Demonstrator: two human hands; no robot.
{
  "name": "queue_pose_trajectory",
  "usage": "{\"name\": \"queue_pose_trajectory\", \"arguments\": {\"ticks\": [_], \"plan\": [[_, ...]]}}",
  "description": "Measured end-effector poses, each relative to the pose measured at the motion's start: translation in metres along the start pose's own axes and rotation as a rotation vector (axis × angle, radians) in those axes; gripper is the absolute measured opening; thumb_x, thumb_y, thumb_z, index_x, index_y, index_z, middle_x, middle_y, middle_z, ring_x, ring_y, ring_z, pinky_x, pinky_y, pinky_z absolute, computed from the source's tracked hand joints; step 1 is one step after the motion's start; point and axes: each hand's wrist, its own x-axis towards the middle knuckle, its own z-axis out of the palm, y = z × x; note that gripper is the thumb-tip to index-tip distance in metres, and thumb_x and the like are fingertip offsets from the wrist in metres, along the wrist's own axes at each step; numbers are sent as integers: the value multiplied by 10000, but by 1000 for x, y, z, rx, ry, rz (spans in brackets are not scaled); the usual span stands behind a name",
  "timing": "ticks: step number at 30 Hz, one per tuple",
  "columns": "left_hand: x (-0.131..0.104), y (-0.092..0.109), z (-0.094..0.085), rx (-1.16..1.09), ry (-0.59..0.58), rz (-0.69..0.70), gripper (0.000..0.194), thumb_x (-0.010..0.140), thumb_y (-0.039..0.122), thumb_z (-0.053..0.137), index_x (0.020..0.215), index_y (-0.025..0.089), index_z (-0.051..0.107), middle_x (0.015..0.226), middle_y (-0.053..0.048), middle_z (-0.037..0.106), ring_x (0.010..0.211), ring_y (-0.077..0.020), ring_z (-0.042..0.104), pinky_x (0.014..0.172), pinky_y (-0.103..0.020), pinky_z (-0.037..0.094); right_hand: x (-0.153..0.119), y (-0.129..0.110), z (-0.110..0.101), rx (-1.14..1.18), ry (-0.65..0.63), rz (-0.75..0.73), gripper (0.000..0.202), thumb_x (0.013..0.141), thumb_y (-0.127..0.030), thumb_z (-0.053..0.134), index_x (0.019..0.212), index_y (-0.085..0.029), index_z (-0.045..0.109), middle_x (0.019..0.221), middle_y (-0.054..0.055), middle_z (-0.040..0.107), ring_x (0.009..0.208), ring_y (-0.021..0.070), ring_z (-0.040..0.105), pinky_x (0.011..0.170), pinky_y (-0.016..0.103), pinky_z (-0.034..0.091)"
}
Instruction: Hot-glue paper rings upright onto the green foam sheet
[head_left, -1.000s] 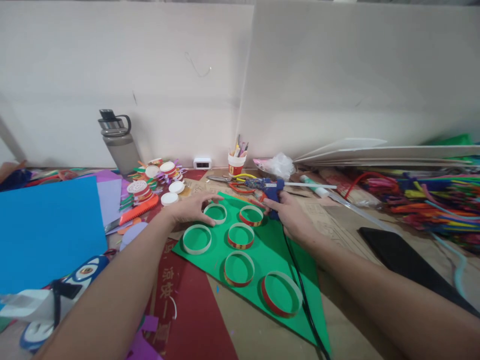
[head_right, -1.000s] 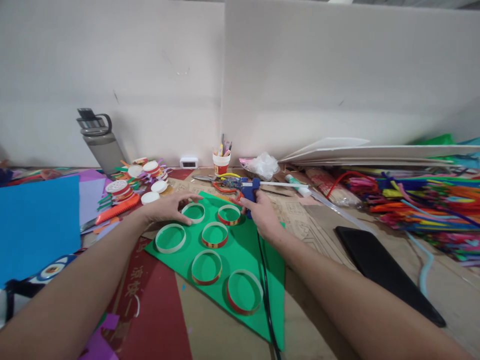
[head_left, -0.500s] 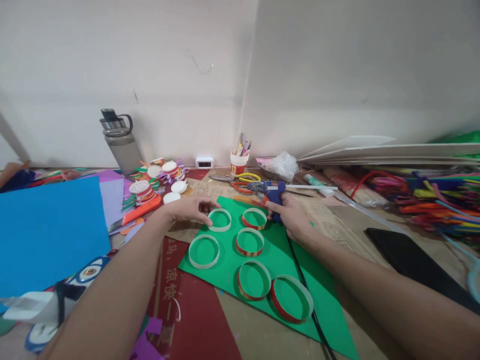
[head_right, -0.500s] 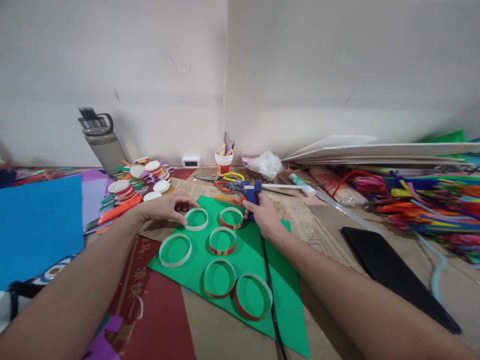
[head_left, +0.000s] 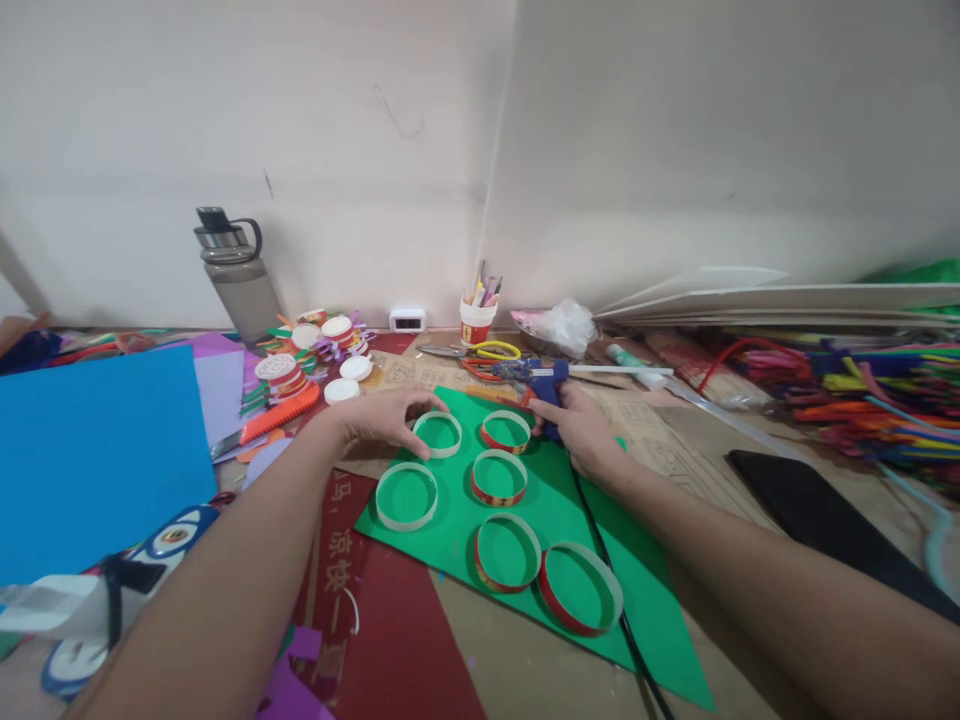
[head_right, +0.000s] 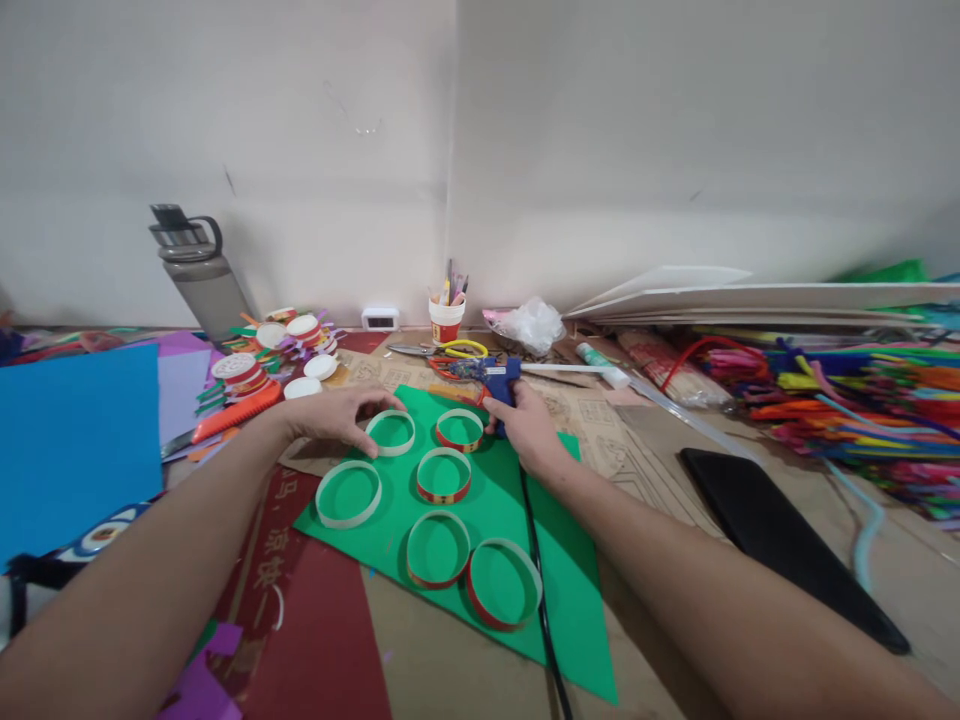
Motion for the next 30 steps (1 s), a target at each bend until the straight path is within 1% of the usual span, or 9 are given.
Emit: {"name": "queue_pose_trajectory", "arguments": {"ticks": [4,9,11,16,19,23,25,28,30], "plan": [[0,2,1,7,7,-11,675,654,509,806,1241,237,616,1144,-40,636,998,-209,576,833,-279,428,-1,-1,0,-3,11,-1,229,709,-322,698,837,-228,532,544,-56,571,500,159,548,551,317,440],[1,5,1,63,31,15,778,613,532,829,1293,245,585,1280,-78,572,1169,-273,527,961,-330,411,-2,-2,1,-4,15,-1,220,717,-321,695,839,-226,538,549,-52,574,499,159,548,550,319,442],[2,8,2,88,28,26,770,613,519,833,1286,240,586,1285,-83,562,1195,-281,517,1002,-343,394,-2,-1,1,-6,13,-1,231,705,-325,699,829,-227,531,544,-51,574,494,162,548,539,320,436],[4,14,5,128,42,43,619,691,540,766,1203,225,624,1184,-60,611,1078,-250,566,937,-320,420,0,1,1,-9,5,-2,225,691,-319,691,820,-229,530,540,-48,571,482,165,546,521,318,426],[5,16,5,139,56,56,599,713,562,737,1191,218,626,1160,-57,628,1046,-243,576,896,-313,430,0,-1,3,11,8,-4,227,680,-304,695,811,-230,526,545,-49,571,479,161,543,525,318,434],[7,16,5,155,67,47,572,719,569,724,1160,216,637,1140,-56,639,1041,-243,581,891,-314,432,-1,-7,3,77,20,26,253,661,-297,715,811,-231,522,557,-58,566,473,151,540,525,314,442],[8,13,5,143,63,43,611,691,560,751,1183,218,630,1181,-61,634,1079,-255,577,919,-323,430,-1,-11,2,92,30,27,255,663,-296,719,816,-230,526,562,-60,567,470,143,533,523,309,442],[10,10,7,103,56,44,779,610,542,818,1284,237,574,1313,-79,587,1187,-287,542,990,-351,410,-2,-17,1,83,28,-5,233,676,-286,711,810,-229,529,574,-56,571,489,140,538,526,300,444],[11,10,8,117,59,49,777,613,549,816,1279,230,575,1317,-93,578,1204,-296,531,1013,-366,399,-4,-19,2,80,20,-22,222,681,-281,705,807,-232,529,582,-55,568,498,139,538,518,294,440]]}}
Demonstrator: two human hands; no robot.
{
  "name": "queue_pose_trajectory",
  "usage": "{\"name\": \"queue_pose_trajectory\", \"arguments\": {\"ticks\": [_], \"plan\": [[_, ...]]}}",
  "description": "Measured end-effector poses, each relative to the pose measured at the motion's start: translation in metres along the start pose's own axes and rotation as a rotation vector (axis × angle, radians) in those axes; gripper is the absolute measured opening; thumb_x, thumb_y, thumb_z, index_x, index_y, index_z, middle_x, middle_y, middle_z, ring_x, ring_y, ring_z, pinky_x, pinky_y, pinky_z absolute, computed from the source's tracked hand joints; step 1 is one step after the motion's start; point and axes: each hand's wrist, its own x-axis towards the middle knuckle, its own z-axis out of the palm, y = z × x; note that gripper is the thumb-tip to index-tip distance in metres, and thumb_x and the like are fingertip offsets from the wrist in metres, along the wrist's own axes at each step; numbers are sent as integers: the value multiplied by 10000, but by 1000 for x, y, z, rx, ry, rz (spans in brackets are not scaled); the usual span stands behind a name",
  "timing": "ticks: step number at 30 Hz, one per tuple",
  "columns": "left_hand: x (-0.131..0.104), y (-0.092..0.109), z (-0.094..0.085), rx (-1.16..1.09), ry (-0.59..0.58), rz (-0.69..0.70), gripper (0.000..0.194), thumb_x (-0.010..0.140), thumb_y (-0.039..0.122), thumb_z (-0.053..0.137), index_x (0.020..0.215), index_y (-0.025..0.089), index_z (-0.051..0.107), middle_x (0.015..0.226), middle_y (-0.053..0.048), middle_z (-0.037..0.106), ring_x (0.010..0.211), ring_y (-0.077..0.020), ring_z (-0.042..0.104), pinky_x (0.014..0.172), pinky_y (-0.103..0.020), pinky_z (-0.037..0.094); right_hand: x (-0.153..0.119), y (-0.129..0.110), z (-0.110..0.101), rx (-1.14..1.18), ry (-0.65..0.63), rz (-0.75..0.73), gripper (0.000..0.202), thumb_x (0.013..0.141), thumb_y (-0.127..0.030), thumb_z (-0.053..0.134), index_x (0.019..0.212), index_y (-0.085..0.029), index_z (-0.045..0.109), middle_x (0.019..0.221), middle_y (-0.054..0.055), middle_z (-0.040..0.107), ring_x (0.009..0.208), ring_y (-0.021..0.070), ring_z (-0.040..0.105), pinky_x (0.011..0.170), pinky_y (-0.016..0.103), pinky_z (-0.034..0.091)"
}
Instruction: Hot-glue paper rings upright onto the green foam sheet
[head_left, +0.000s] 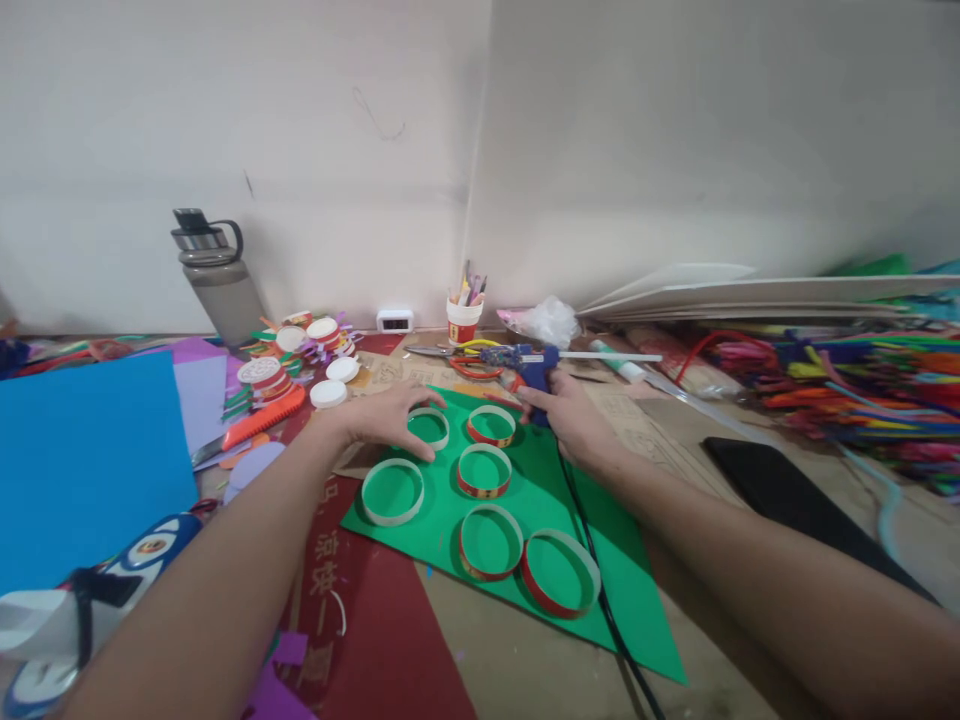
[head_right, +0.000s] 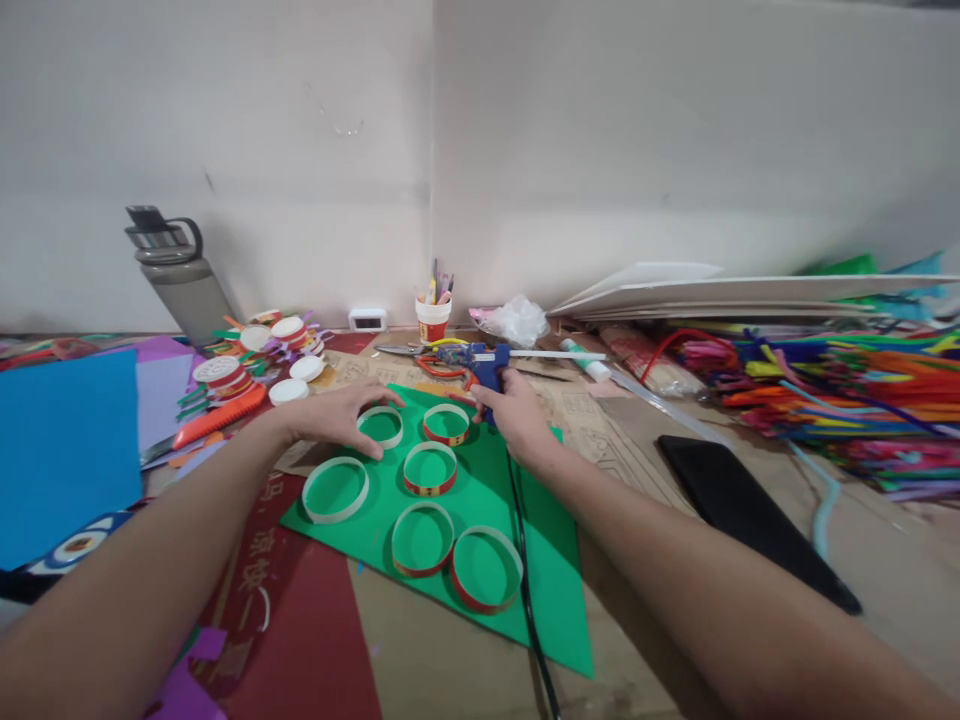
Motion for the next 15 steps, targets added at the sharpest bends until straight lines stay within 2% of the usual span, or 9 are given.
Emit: {"name": "queue_pose_trajectory", "arguments": {"ticks": [5,11,15], "plan": [[1,5,-1,32,16,16,571,715,544,731,1169,214,626,1208,-76,618,1128,-263,561,990,-348,415,-1,2,3,-24,-24,7,210,692,-286,681,828,-240,527,569,-59,557,470,139,523,485,288,409],[-5,-10,-10,53,56,-48,599,701,582,721,1165,212,640,1198,-80,626,1112,-273,559,955,-333,423,0,1,1,-60,-28,-20,224,698,-297,683,845,-236,525,583,-55,569,487,144,533,497,290,419],[-10,-11,-16,58,-3,-106,615,672,575,742,1155,206,645,1169,-77,638,1057,-265,577,893,-319,437,0,-1,0,-63,-30,-29,210,703,-312,678,818,-233,520,573,-53,563,496,145,534,507,294,425]]}}
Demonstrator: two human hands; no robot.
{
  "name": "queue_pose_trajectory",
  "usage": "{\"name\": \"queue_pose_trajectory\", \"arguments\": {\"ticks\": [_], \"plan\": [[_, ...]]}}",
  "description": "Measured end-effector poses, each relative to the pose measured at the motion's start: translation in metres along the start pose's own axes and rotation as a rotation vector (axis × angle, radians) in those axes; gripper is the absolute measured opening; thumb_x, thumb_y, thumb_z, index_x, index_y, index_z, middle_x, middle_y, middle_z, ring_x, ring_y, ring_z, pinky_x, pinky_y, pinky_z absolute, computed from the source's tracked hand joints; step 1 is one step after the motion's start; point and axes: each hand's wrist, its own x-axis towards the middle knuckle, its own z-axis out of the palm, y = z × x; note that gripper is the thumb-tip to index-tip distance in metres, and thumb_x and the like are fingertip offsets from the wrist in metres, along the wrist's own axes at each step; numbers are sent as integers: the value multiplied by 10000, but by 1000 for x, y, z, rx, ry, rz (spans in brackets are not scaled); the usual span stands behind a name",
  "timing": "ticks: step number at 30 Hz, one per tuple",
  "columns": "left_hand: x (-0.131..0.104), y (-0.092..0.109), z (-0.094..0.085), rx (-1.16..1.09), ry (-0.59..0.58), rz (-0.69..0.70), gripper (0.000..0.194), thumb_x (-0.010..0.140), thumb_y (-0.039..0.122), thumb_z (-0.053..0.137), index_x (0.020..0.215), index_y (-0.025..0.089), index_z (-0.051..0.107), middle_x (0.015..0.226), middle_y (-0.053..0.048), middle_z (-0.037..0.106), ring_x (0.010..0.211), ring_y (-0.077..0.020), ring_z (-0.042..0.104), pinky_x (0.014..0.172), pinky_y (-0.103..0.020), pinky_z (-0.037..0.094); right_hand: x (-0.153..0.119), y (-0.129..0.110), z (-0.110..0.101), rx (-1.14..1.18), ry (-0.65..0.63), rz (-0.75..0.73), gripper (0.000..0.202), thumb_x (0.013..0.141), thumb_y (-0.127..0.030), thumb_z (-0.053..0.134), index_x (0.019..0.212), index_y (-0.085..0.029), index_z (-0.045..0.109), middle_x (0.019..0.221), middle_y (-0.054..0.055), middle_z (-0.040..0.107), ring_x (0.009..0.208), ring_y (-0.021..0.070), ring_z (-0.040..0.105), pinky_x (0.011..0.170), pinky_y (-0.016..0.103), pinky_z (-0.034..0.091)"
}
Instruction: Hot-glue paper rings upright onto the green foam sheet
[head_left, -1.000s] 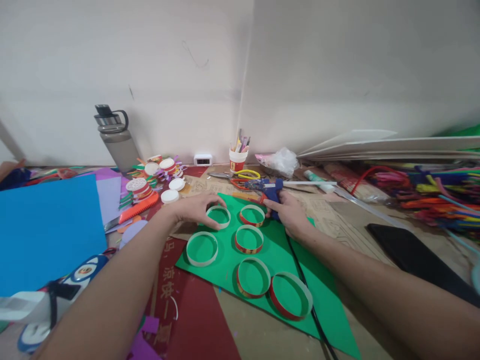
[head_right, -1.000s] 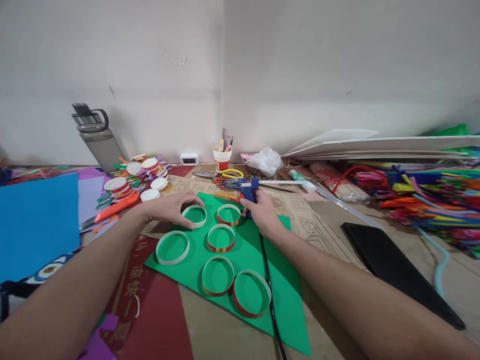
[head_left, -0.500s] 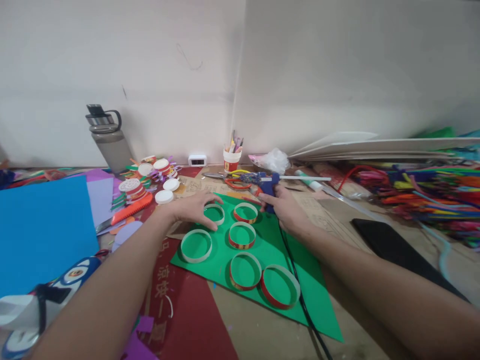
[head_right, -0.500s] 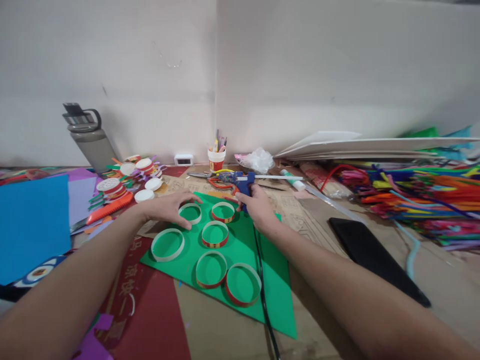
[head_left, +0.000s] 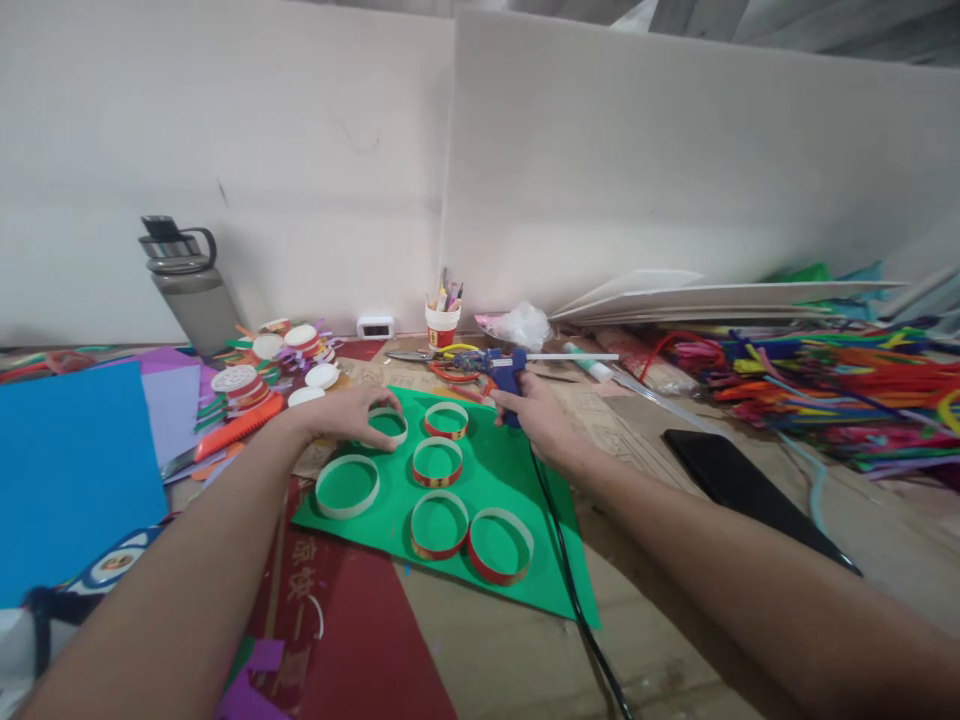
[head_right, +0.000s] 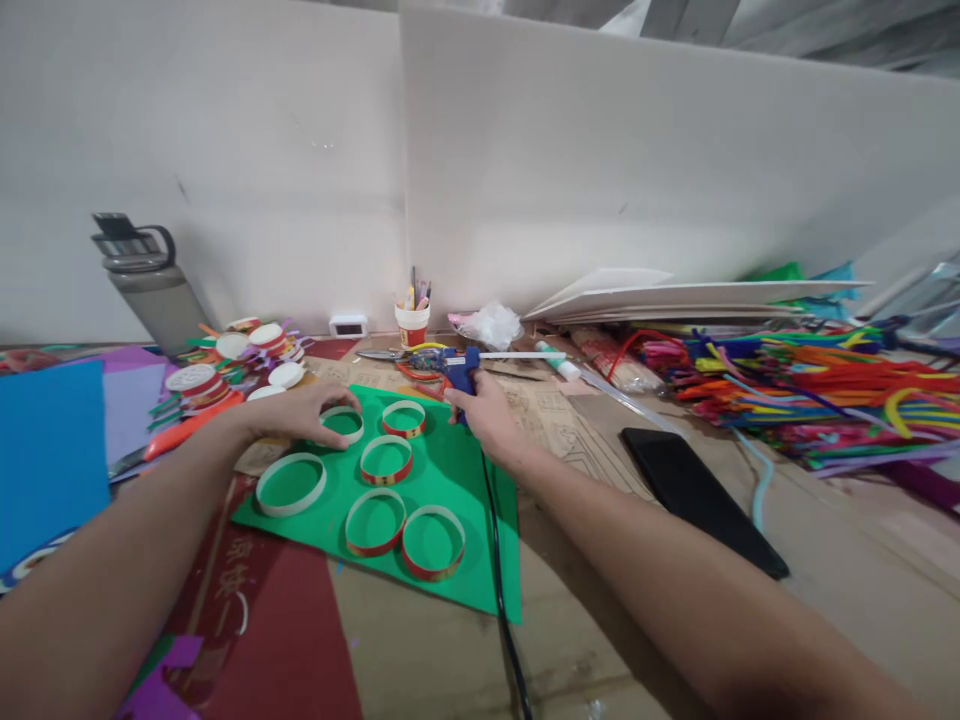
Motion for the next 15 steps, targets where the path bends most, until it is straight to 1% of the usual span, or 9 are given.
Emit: {"name": "queue_pose_trajectory", "arguments": {"ticks": [3,5,6,8,11,13,15], "plan": [[-2,10,-4,38,-52,-28,634,615,553,784,1125,203,649,1155,-77,642,1031,-267,586,855,-316,443,-2,-2,1,11,17,-5,219,689,-298,685,831,-227,535,605,-52,571,507,139,528,502,290,423],[-2,18,-6,45,-78,-36,673,585,571,800,1130,207,645,1134,-75,646,997,-260,595,819,-308,450,-4,-6,1,3,18,-9,209,695,-293,681,835,-226,541,611,-50,576,508,139,529,506,290,420],[-2,22,-7,27,-93,-38,682,597,590,789,1145,211,639,1118,-72,649,969,-248,603,795,-300,455,-5,-8,1,-7,17,-10,199,702,-294,676,830,-227,540,600,-50,574,505,141,530,511,291,419],[-3,24,-8,-53,-113,-50,640,681,630,718,1159,212,632,1065,-66,662,877,-214,619,724,-283,462,-8,-12,1,-36,9,-13,181,720,-297,671,824,-229,538,578,-49,570,508,149,536,529,297,421],[-5,20,-7,-174,-107,-66,516,806,607,602,1099,185,654,979,-65,686,788,-187,625,648,-266,459,-11,-19,1,-77,4,-18,171,729,-283,670,821,-229,538,576,-44,573,517,155,541,542,301,416],[-5,13,-5,-216,-105,-57,451,812,554,617,1050,175,675,941,-58,699,788,-182,628,649,-257,459,-13,-22,1,-91,-5,-20,170,728,-281,667,826,-227,540,579,-43,573,516,153,537,539,299,409],[-5,8,-4,-234,-120,-50,406,786,501,658,1022,172,689,898,-46,706,779,-173,626,649,-247,457,-14,-23,1,-97,-17,-24,171,728,-288,663,828,-226,540,574,-46,571,512,150,535,542,298,408]]}}
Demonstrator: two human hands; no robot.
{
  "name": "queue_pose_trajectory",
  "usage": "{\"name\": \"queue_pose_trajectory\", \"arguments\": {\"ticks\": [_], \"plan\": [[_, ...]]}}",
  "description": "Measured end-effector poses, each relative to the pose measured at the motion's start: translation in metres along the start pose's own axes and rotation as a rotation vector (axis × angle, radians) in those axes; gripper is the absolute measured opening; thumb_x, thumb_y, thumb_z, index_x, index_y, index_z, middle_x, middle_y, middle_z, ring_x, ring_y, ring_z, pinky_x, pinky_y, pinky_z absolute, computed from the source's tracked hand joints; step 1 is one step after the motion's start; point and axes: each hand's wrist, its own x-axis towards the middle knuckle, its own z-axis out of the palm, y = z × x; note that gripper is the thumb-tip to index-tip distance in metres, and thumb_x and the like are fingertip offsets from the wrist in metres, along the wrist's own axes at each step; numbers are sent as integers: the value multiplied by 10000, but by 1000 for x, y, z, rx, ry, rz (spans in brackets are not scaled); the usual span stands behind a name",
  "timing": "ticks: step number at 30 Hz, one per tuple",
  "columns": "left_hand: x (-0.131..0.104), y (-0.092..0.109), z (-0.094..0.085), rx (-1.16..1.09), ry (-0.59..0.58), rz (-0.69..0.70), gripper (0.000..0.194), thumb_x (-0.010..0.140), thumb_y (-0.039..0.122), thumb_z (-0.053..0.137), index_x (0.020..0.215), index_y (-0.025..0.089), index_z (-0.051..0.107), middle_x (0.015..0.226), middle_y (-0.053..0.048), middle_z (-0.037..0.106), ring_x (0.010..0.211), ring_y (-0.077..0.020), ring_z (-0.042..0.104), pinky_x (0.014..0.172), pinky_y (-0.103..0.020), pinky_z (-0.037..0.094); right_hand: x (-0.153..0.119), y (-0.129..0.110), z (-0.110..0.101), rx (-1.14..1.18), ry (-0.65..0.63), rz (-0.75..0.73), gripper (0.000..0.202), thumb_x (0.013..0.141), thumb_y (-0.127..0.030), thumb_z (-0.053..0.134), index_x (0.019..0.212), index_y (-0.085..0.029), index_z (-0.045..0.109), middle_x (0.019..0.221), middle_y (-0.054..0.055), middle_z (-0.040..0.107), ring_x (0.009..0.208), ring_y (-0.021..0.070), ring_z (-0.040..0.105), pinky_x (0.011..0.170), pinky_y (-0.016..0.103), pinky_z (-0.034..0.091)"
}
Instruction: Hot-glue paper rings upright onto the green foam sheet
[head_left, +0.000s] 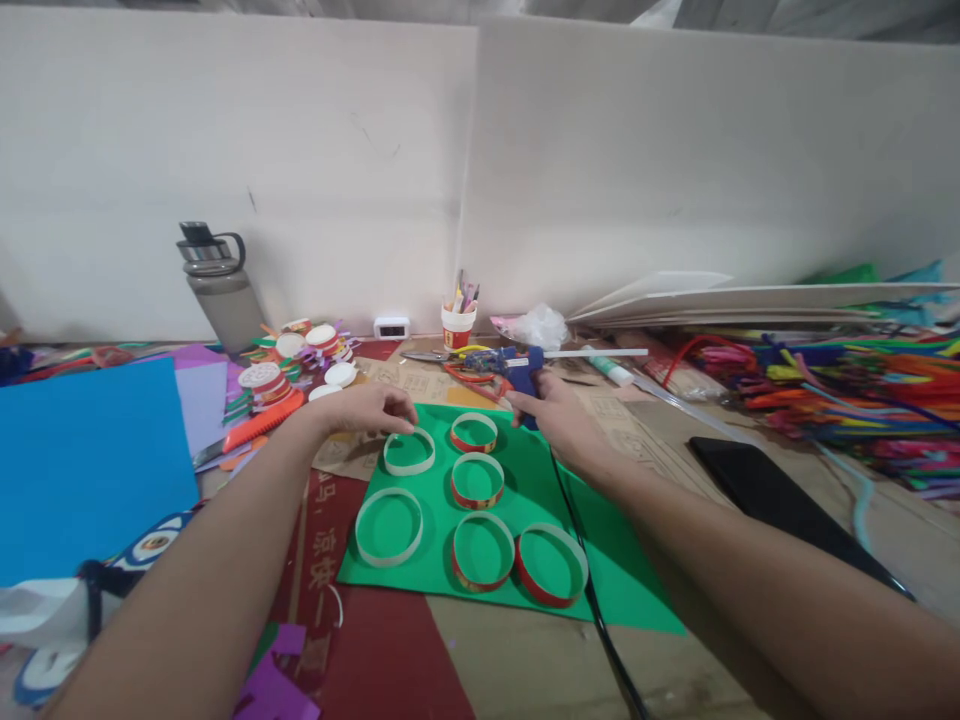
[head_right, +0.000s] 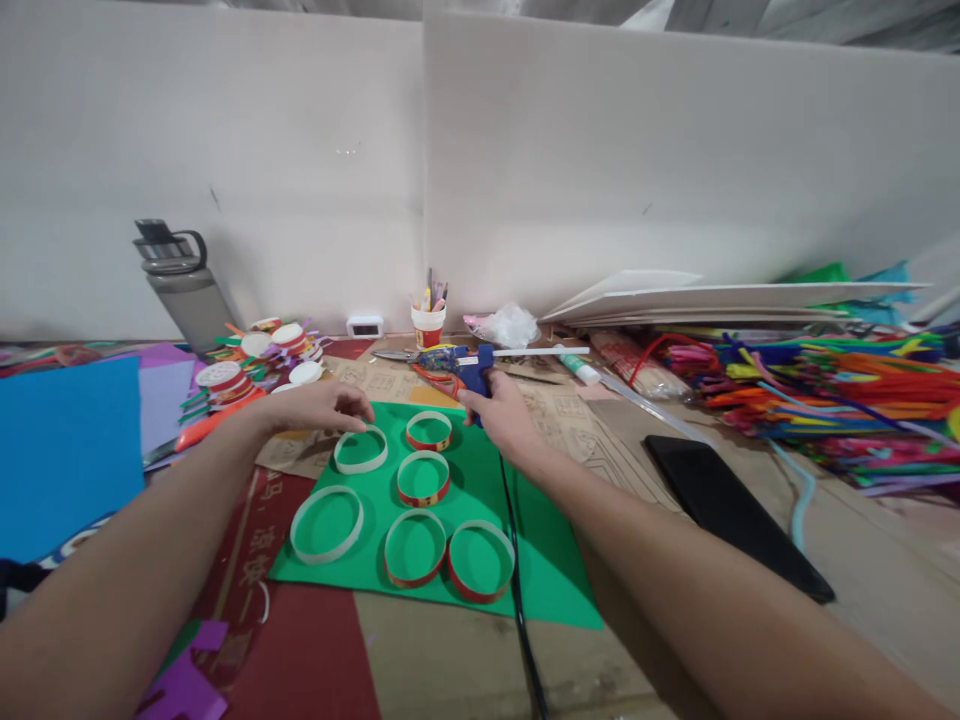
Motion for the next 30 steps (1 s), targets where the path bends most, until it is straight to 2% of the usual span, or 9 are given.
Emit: {"name": "queue_pose_trajectory", "arguments": {"ticks": [7,10,13,18,23,26,30], "plan": [[0,6,1,-22,4,-97,270,713,360,698,894,160,708,757,-10,697,653,-129,598,566,-209,432,-3,2,2,-74,-50,13,195,738,-325,659,852,-214,547,586,-38,586,527,159,548,546,305,407],[0,9,3,-24,16,-89,210,715,324,698,847,161,710,707,5,680,615,-113,573,551,-204,417,-5,4,4,-62,-55,25,201,733,-327,661,859,-222,544,609,-33,599,529,163,551,555,317,420],[0,8,3,4,25,-59,174,726,302,695,823,159,711,730,2,692,660,-114,590,593,-200,423,-5,10,6,-28,-86,20,199,728,-327,669,854,-237,544,630,-30,608,527,165,550,559,325,429],[2,14,3,91,22,34,323,779,468,674,926,183,716,879,-11,713,791,-133,613,678,-207,427,-2,21,7,16,-125,44,236,708,-354,700,846,-240,546,580,-42,574,503,165,539,515,316,410],[4,31,6,236,-45,31,473,717,628,679,955,219,690,970,-9,692,853,-159,603,686,-230,406,-3,22,8,14,-116,39,256,710,-342,700,868,-220,539,582,-54,570,506,153,541,514,304,415],[6,38,9,330,-57,12,494,706,655,657,948,224,664,961,-8,674,831,-167,586,664,-245,393,-4,21,9,11,-110,42,251,709,-334,694,863,-214,536,609,-54,580,509,144,538,519,300,422],[7,42,10,381,-81,19,456,724,611,636,949,214,642,980,-19,662,829,-171,575,657,-253,389,-5,20,9,4,-106,49,240,714,-328,695,855,-218,535,629,-51,584,523,143,539,526,300,426]]}}
